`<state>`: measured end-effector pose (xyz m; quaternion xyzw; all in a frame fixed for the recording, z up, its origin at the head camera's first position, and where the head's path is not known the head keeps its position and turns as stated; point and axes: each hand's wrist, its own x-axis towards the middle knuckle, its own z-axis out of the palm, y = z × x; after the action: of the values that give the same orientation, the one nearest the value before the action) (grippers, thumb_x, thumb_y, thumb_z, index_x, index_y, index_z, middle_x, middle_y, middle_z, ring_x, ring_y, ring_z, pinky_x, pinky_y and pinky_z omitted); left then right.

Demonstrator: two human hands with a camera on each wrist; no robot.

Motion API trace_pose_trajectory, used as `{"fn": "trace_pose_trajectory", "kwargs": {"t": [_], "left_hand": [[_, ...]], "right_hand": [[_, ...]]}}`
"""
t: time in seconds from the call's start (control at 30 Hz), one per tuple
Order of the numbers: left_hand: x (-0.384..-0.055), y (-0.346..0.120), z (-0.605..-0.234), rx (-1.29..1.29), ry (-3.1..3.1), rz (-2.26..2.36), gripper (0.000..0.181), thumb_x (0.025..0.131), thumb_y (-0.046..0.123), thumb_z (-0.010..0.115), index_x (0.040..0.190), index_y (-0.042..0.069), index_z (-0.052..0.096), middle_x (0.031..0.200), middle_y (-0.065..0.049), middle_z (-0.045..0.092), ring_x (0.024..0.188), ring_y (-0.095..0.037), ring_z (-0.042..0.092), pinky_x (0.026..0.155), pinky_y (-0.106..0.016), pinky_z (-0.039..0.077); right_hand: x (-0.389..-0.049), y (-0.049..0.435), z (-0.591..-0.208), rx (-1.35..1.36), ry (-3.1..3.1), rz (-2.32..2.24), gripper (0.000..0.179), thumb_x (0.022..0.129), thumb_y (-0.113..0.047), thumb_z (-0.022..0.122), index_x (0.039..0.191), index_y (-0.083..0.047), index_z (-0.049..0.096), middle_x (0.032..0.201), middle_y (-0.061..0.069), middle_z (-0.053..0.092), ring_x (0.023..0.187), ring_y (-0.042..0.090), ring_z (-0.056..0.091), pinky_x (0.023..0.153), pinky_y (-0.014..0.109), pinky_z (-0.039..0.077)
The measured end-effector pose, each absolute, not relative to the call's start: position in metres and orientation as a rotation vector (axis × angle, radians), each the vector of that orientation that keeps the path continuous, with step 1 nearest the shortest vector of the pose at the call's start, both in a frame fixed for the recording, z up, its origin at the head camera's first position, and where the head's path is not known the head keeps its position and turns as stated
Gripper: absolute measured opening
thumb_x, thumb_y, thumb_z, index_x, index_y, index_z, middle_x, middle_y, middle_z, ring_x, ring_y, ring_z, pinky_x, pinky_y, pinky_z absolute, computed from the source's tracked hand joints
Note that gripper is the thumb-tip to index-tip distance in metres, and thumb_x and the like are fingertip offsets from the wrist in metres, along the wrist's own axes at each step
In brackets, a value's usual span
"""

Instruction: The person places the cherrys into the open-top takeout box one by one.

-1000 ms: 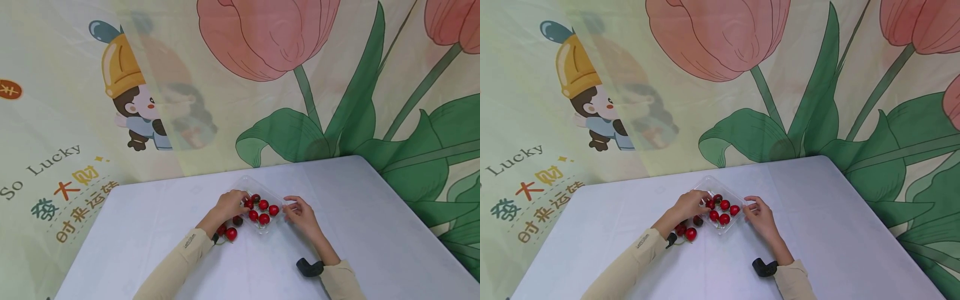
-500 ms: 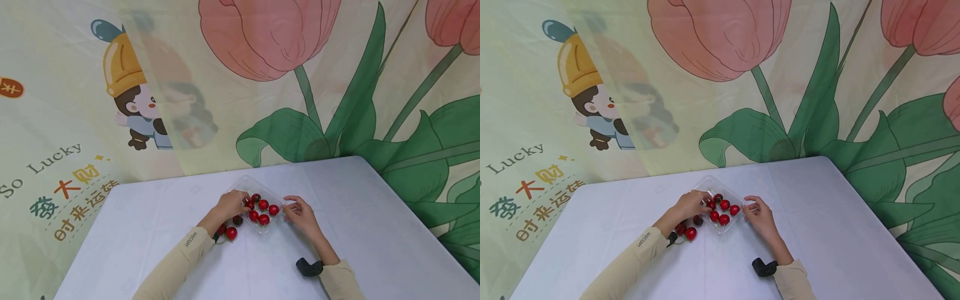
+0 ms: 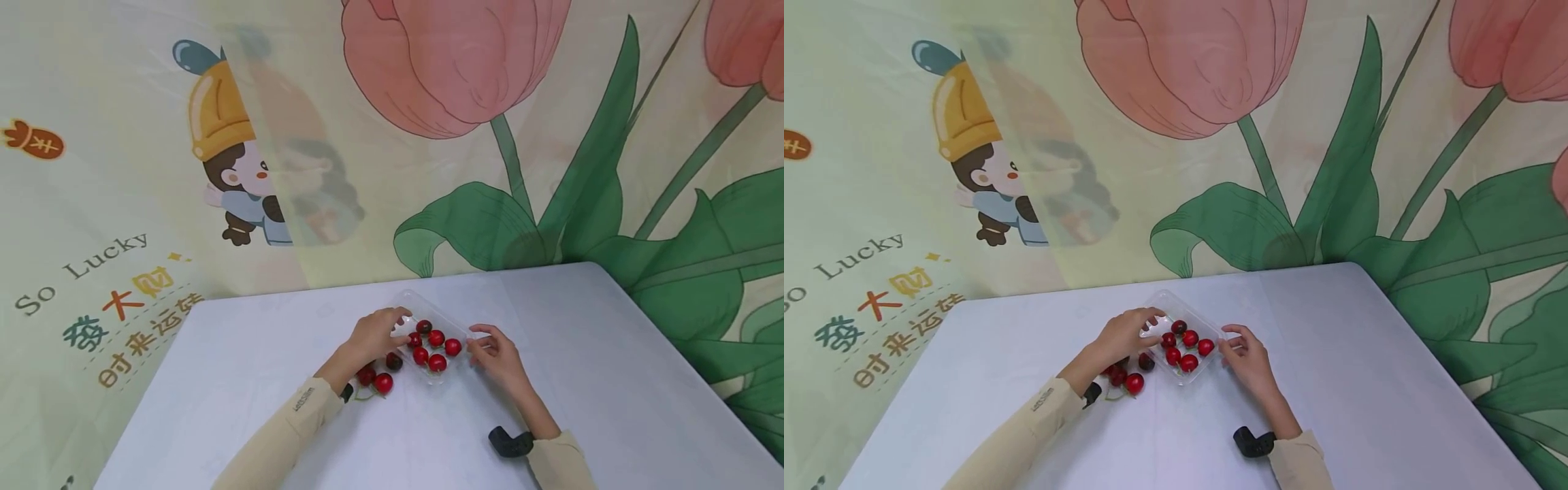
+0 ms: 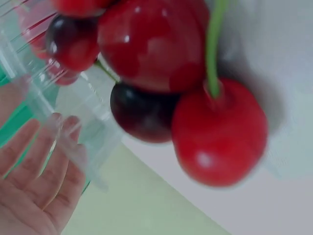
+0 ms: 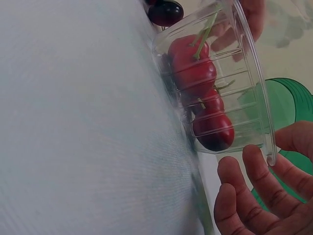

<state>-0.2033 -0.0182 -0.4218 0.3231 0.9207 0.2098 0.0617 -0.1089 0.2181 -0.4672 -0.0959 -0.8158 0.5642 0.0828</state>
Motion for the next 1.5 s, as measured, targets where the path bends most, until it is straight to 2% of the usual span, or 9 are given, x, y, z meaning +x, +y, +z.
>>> {"fn": "trace_pose_trajectory", "kwargs": {"t": [0.23,0.53,0.8,1.03,1.23,1.5], "left_hand": [[-0.194,-0.042,-0.412,1.009,2.854,0.715,0.042,0.087,0.020,0.075,0.125,0.008,0.063,0.107,-0.010,0.069,0.096,-0.025,0.066,0.079,-0.040,0.055],[-0.175,-0.077,-0.407,1.002,2.899,0.707,0.035,0.087,0.023,0.074,0.119,0.011,0.067,0.103,-0.006,0.070,0.094,-0.022,0.065,0.077,-0.038,0.056],[-0.168,-0.106,-0.421,0.939,2.946,0.569,0.032,0.085,0.020,0.076,0.115,0.014,0.068,0.097,-0.003,0.067,0.081,-0.017,0.061,0.066,-0.031,0.053],[-0.166,-0.118,-0.436,0.882,2.899,0.496,0.034,0.082,0.022,0.079,0.115,0.016,0.070,0.098,-0.004,0.067,0.086,-0.019,0.063,0.074,-0.038,0.055],[-0.166,-0.121,-0.443,0.868,2.886,0.491,0.031,0.080,0.017,0.081,0.110,0.013,0.072,0.092,-0.002,0.068,0.083,-0.018,0.062,0.074,-0.038,0.055],[-0.168,-0.124,-0.447,0.871,2.894,0.508,0.031,0.080,0.016,0.081,0.109,0.013,0.072,0.090,-0.002,0.068,0.082,-0.017,0.062,0.072,-0.036,0.054]], "right_hand": [[-0.110,0.220,-0.471,-0.287,-2.453,1.682,0.031,0.096,-0.014,0.063,0.125,-0.003,0.056,0.092,0.016,0.068,0.069,0.024,0.066,0.063,0.025,0.052],[-0.110,0.219,-0.468,-0.255,-2.421,1.703,0.031,0.095,-0.010,0.063,0.123,-0.001,0.056,0.088,0.017,0.069,0.066,0.023,0.067,0.059,0.024,0.051],[-0.110,0.219,-0.467,-0.246,-2.408,1.729,0.031,0.095,-0.010,0.063,0.124,-0.001,0.056,0.089,0.017,0.068,0.064,0.021,0.066,0.058,0.024,0.051],[-0.109,0.219,-0.467,-0.216,-2.403,1.720,0.032,0.095,-0.011,0.063,0.124,0.001,0.055,0.088,0.018,0.069,0.063,0.020,0.065,0.057,0.024,0.050],[-0.110,0.218,-0.470,-0.218,-2.410,1.680,0.030,0.094,-0.009,0.062,0.121,0.000,0.055,0.083,0.012,0.068,0.061,0.020,0.064,0.055,0.025,0.050],[-0.112,0.219,-0.470,-0.283,-2.443,1.700,0.031,0.096,-0.012,0.062,0.125,-0.003,0.055,0.090,0.017,0.068,0.065,0.022,0.065,0.059,0.024,0.051]]}}
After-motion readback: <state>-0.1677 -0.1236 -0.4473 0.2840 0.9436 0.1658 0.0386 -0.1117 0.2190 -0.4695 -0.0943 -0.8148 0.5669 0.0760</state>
